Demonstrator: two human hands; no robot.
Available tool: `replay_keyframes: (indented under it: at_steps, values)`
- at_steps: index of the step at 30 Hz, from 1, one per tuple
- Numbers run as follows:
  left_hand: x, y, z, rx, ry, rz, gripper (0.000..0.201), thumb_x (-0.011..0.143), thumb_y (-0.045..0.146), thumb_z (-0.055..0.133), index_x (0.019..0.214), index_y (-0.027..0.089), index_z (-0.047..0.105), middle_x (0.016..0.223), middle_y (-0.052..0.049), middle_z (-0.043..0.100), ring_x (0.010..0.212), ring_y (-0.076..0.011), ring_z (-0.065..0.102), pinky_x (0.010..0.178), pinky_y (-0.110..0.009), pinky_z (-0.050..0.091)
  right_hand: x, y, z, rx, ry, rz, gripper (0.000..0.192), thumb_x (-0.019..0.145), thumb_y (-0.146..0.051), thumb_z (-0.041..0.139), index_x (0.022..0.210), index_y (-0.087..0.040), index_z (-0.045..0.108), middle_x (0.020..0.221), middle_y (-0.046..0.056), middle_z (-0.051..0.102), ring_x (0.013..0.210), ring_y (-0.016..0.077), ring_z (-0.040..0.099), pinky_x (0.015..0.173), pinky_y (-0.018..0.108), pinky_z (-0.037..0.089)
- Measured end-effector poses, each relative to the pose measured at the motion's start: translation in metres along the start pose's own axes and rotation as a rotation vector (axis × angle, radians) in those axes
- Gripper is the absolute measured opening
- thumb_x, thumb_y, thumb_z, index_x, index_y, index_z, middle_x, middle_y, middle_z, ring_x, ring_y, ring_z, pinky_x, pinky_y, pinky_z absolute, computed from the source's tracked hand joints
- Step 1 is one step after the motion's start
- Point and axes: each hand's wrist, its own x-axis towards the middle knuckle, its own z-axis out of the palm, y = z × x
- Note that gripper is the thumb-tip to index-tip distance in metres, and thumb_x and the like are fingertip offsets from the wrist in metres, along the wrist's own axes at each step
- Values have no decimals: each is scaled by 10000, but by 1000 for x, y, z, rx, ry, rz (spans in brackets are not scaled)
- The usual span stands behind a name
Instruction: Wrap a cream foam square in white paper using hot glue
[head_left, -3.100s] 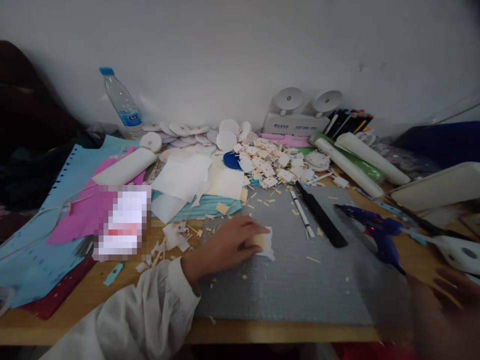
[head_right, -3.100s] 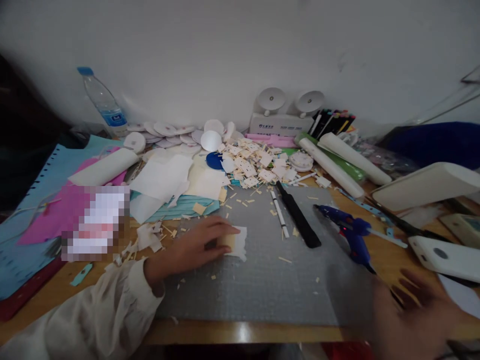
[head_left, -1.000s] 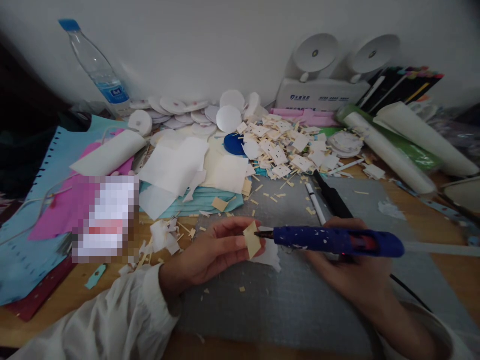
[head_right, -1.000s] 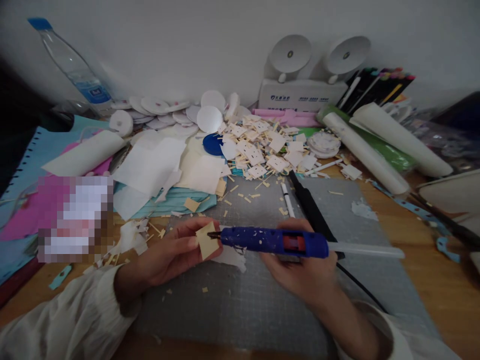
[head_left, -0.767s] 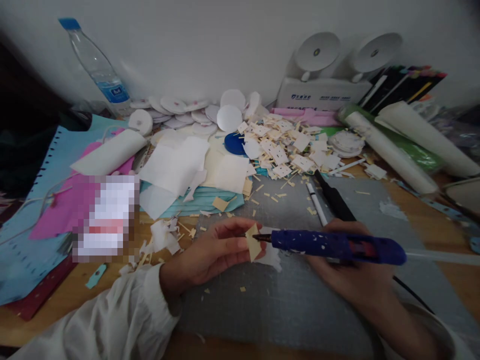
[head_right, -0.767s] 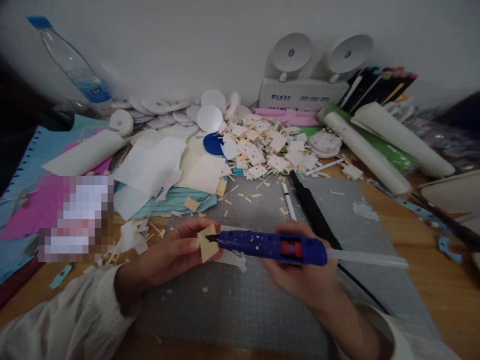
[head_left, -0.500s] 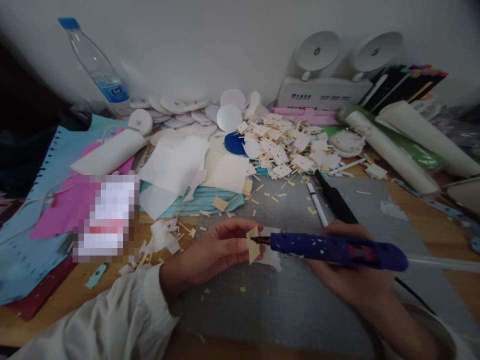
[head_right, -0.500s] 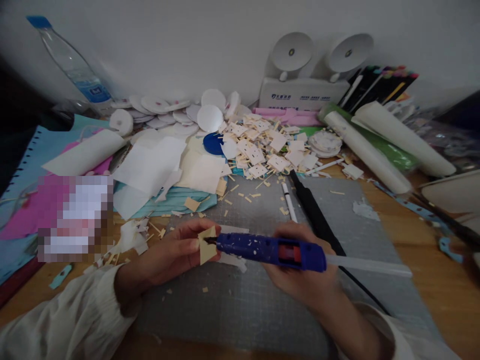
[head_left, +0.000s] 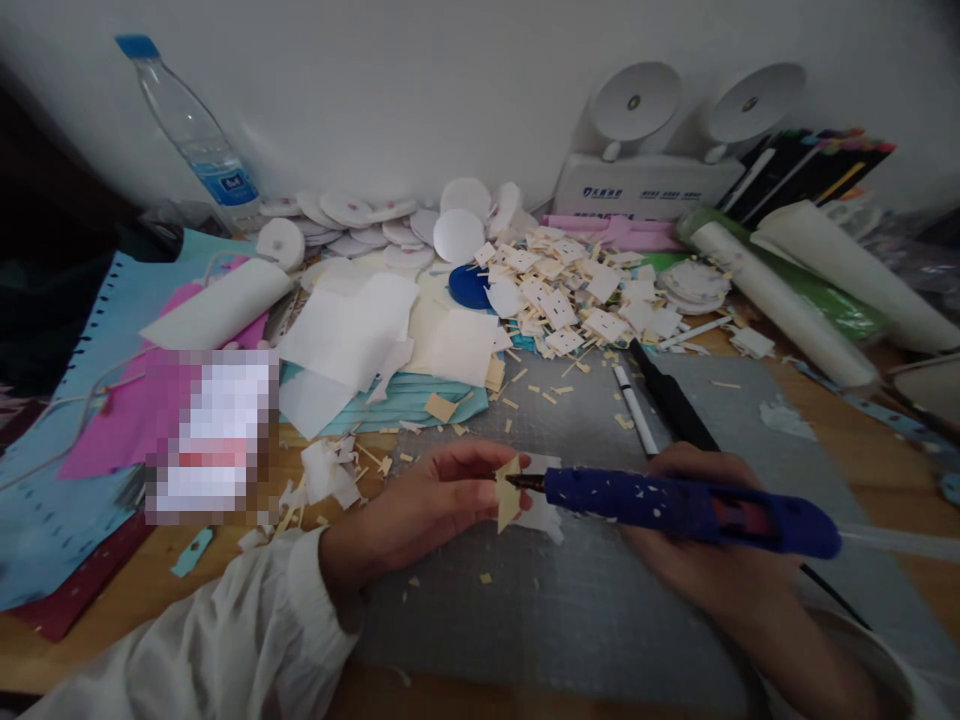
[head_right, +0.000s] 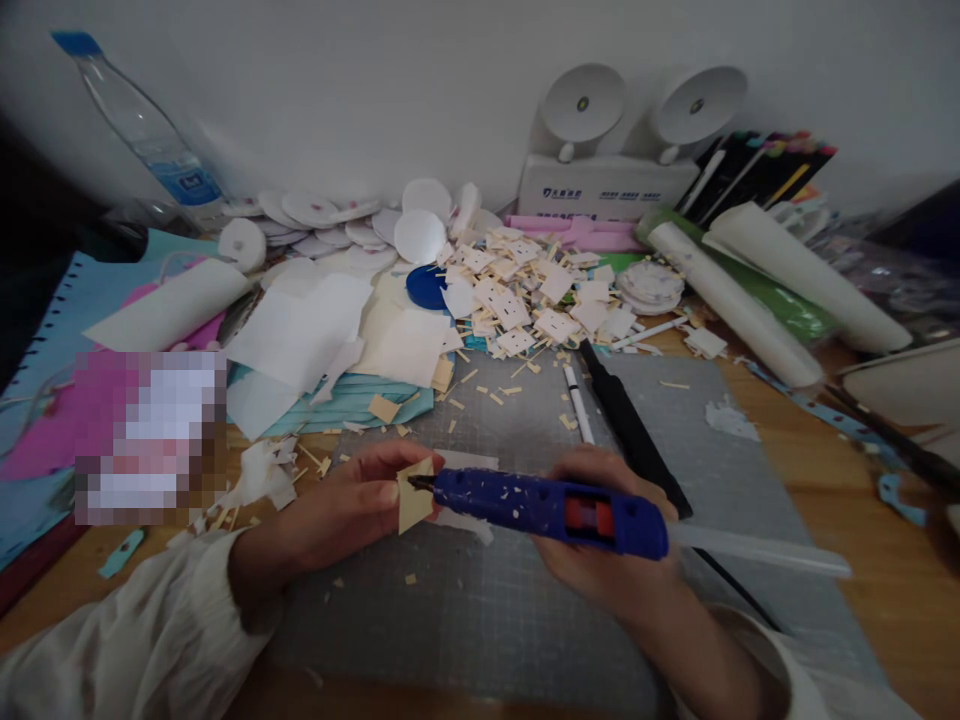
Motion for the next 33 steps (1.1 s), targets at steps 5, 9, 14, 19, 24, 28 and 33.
replay_keyframes:
  at_steps: [5, 9, 14, 19, 24, 28, 33]
  values:
    - [1, 0, 1, 31, 8, -5, 296, 609, 243, 849, 878, 193, 738, 912, -16, 701, 806, -132, 633, 773, -244, 433, 1, -2, -2, 18, -29, 3, 196, 694, -292, 683, 813, -251, 534, 651, -29, 606, 505, 141, 599, 456, 244, 507]
    - [2, 0, 1, 29, -20, 1, 283, 628, 243, 842, 888, 196, 742, 867, -15, 714, 802, -129, 641, 783, -241, 436, 1, -2, -2, -23, -7, 8, 194, 695, -301, 678, 809, -244, 531, 649, -31, 600, 498, 136, 593, 462, 243, 507]
    - [2, 0, 1, 17, -54, 16, 278, 651, 242, 828, 911, 191, 742, 850, -25, 719, 794, -133, 643, 771, -241, 440, 1, 1, 0, -81, 15, -5, 186, 702, -299, 671, 814, -236, 537, 664, -32, 596, 525, 128, 591, 494, 233, 514]
    - [2, 1, 1, 1, -65, 24, 275, 670, 228, 813, 928, 171, 737, 843, -28, 714, 773, -126, 640, 757, -232, 445, 5, 1, 0, -132, 25, -55, 175, 741, -329, 633, 832, -227, 524, 671, -23, 587, 525, 128, 590, 478, 227, 508]
    - [1, 1, 0, 4, -65, 33, 300, 673, 240, 808, 951, 165, 728, 835, -45, 705, 780, -141, 630, 752, -240, 438, 9, 0, -2, -176, 23, -71, 162, 759, -320, 620, 832, -227, 510, 641, -22, 582, 491, 123, 578, 443, 215, 487]
    - [2, 1, 0, 22, -60, 27, 333, 674, 266, 807, 977, 158, 722, 841, -54, 703, 790, -145, 621, 753, -243, 435, 11, 0, -3, -235, 45, -106, 156, 768, -337, 600, 816, -222, 505, 620, -25, 571, 472, 127, 571, 427, 223, 477]
    - [2, 1, 0, 12, -40, 28, 315, 679, 254, 803, 970, 165, 725, 857, -44, 710, 803, -136, 624, 765, -236, 442, 10, 1, -3, -223, 49, -101, 160, 749, -309, 615, 833, -220, 512, 650, -18, 585, 497, 134, 586, 447, 224, 488]
